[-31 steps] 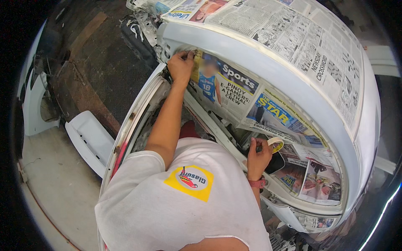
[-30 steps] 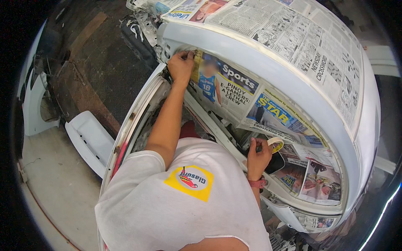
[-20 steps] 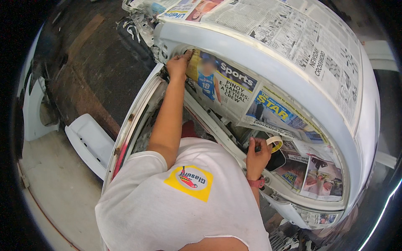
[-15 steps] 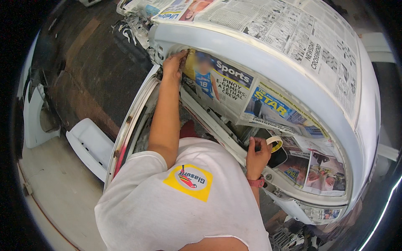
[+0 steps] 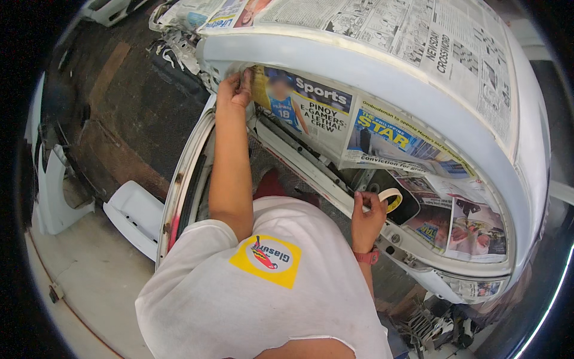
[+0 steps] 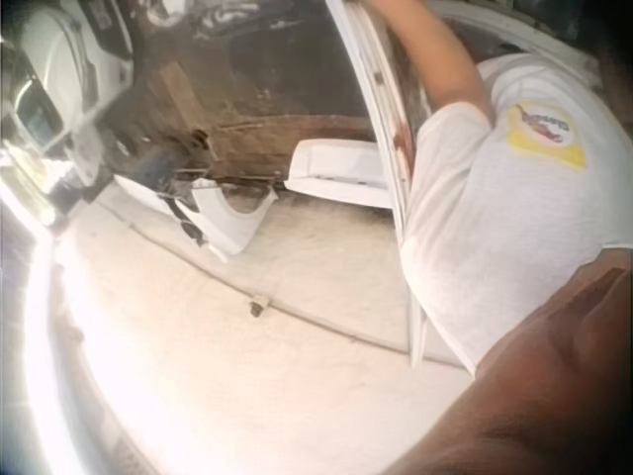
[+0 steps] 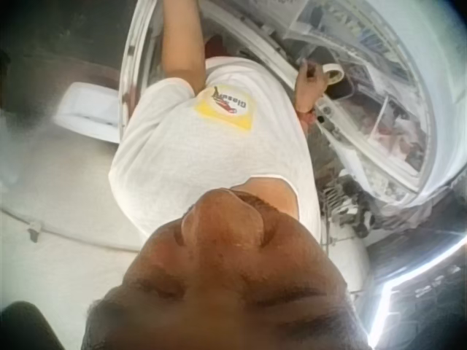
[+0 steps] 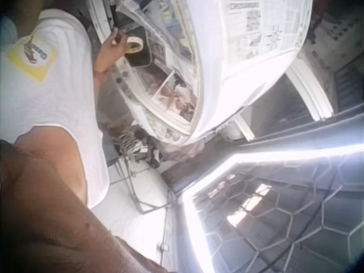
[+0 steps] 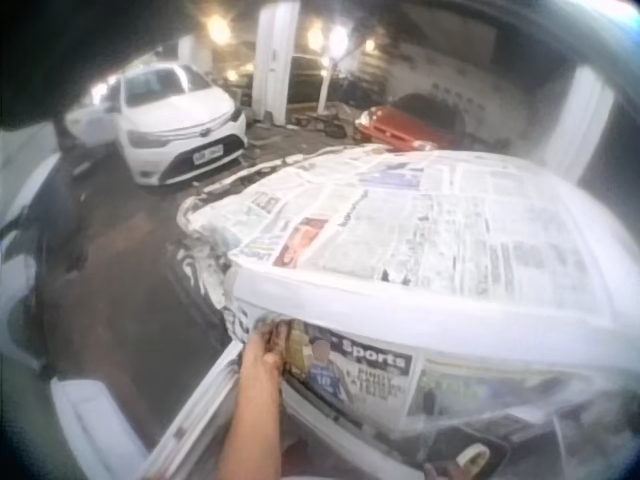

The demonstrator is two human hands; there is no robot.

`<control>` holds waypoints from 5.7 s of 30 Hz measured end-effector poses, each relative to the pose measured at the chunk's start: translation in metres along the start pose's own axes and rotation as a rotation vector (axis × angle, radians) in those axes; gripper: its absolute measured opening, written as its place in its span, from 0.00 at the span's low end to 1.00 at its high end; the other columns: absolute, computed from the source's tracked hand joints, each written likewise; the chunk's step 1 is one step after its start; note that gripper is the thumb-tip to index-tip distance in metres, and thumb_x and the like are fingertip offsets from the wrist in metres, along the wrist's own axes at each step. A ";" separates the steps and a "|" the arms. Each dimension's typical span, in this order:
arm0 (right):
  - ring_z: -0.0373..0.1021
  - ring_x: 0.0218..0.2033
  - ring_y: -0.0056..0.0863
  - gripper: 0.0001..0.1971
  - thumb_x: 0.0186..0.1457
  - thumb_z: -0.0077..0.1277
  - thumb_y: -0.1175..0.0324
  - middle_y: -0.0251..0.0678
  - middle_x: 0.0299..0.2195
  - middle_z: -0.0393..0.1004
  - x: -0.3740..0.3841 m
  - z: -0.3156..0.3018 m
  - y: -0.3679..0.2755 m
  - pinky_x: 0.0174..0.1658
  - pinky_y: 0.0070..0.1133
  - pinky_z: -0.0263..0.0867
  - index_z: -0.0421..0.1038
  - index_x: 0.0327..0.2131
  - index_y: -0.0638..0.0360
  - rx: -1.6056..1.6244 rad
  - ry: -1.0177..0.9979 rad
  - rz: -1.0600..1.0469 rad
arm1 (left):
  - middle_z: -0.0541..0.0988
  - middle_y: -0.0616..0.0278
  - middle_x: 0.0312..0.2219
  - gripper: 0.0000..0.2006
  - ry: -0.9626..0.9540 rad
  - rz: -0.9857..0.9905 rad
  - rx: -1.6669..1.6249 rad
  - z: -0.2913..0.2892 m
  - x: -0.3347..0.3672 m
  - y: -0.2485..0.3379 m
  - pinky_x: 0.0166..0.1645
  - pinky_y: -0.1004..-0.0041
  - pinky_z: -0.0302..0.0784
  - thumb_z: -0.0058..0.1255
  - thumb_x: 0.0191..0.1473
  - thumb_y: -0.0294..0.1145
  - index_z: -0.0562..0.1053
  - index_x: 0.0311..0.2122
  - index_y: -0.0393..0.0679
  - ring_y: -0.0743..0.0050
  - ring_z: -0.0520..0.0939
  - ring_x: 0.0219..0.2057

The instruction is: The person tapes newspaper sheets onto the open hood of a white car using masking tape. They repeatedly fold, position, and secure the newspaper to cover the hood surface, smoothing it down and adding tape as needed.

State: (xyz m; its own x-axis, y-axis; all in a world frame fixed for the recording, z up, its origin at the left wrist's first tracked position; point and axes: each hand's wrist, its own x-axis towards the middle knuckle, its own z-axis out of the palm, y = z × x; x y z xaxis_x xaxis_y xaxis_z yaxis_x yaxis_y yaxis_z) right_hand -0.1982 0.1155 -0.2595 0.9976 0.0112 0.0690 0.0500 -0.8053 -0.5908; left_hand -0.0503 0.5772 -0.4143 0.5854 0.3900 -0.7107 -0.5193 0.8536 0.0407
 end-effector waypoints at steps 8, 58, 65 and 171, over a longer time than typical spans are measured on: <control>0.73 0.37 0.42 0.07 0.62 0.67 0.68 0.41 0.30 0.79 -0.008 0.013 0.003 0.44 0.35 0.68 0.82 0.36 0.60 0.000 -0.045 -0.049 | 0.57 0.32 0.71 0.25 -0.093 -0.081 -0.156 0.003 -0.027 0.023 0.73 0.21 0.58 0.46 0.72 0.31 0.57 0.70 0.40 0.22 0.57 0.73; 0.80 0.41 0.48 0.43 0.68 0.56 0.66 0.41 0.32 0.85 -0.102 -0.196 0.191 0.49 0.39 0.72 0.43 0.79 0.54 0.817 -0.356 -0.168 | 0.84 0.52 0.54 0.08 -1.133 -0.024 1.556 -0.208 -0.442 -0.326 0.59 0.66 0.83 0.67 0.62 0.21 0.81 0.45 0.35 0.68 0.87 0.49; 0.80 0.33 0.55 0.30 0.74 0.50 0.59 0.50 0.29 0.81 -0.127 -0.170 0.217 0.37 0.48 0.72 0.57 0.73 0.52 0.782 -0.284 -0.255 | 0.85 0.64 0.34 0.02 -1.150 0.867 2.025 -0.158 -0.467 -0.324 0.47 0.73 0.77 0.61 0.65 0.22 0.80 0.39 0.39 0.74 0.82 0.36; 0.77 0.45 0.37 0.15 0.60 0.70 0.68 0.39 0.40 0.80 0.134 -0.025 0.200 0.50 0.31 0.72 0.77 0.47 0.60 0.707 0.679 0.229 | 0.74 0.59 0.65 0.21 -2.321 2.226 1.374 0.064 -0.359 -0.372 0.76 0.46 0.49 0.73 0.54 0.53 0.82 0.51 0.64 0.52 0.68 0.69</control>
State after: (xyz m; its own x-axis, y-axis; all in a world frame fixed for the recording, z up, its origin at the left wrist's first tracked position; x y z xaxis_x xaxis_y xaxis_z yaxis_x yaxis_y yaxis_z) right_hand -0.0558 -0.0586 -0.3479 0.7584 -0.6179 0.2075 0.0979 -0.2068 -0.9735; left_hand -0.0271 0.1421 -0.1292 0.1618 -0.7817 0.6023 -0.7170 -0.5125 -0.4726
